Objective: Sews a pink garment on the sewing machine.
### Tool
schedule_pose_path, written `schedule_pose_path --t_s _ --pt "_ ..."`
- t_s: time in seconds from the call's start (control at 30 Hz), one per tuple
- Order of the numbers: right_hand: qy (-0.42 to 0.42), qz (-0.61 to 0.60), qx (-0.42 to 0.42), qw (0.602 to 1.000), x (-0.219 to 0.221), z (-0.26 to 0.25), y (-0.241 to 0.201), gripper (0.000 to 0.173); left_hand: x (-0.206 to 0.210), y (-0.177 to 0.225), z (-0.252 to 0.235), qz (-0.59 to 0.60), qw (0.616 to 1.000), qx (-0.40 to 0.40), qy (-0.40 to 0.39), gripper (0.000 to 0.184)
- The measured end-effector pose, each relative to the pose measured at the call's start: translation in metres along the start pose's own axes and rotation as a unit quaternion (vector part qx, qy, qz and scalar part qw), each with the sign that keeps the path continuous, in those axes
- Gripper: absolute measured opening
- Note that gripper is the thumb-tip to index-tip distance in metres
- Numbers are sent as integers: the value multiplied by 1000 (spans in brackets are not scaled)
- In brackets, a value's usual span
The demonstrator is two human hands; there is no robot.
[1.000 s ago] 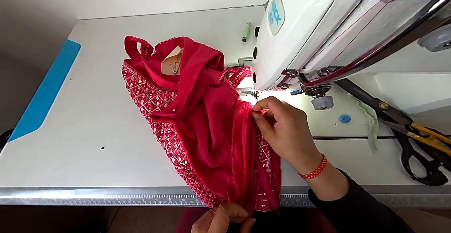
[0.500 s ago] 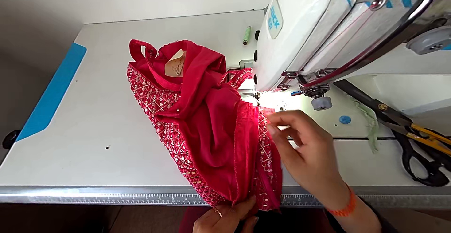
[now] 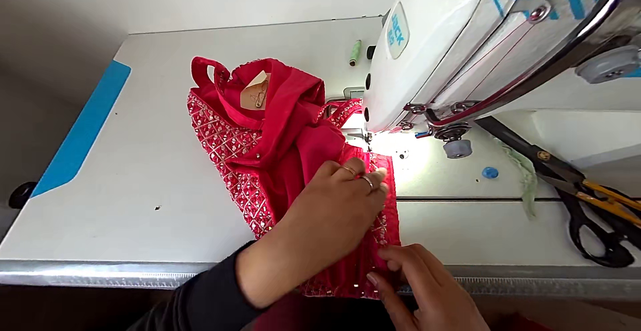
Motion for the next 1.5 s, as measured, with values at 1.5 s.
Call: schedule_pose_path --t_s 1.5 --pt "51 -117 22 992 15 37 6 13 13 -22 9 -9 998 -58 3 48"
Point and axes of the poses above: each hand's wrist, its own z-axis away from the middle knuckle, its own x-axis out of the palm, y = z × x, the point moved 8 cm from there along -z, towards the middle knuckle, and after that the axes turned 12 degrees about x, right-handed, at the moved point
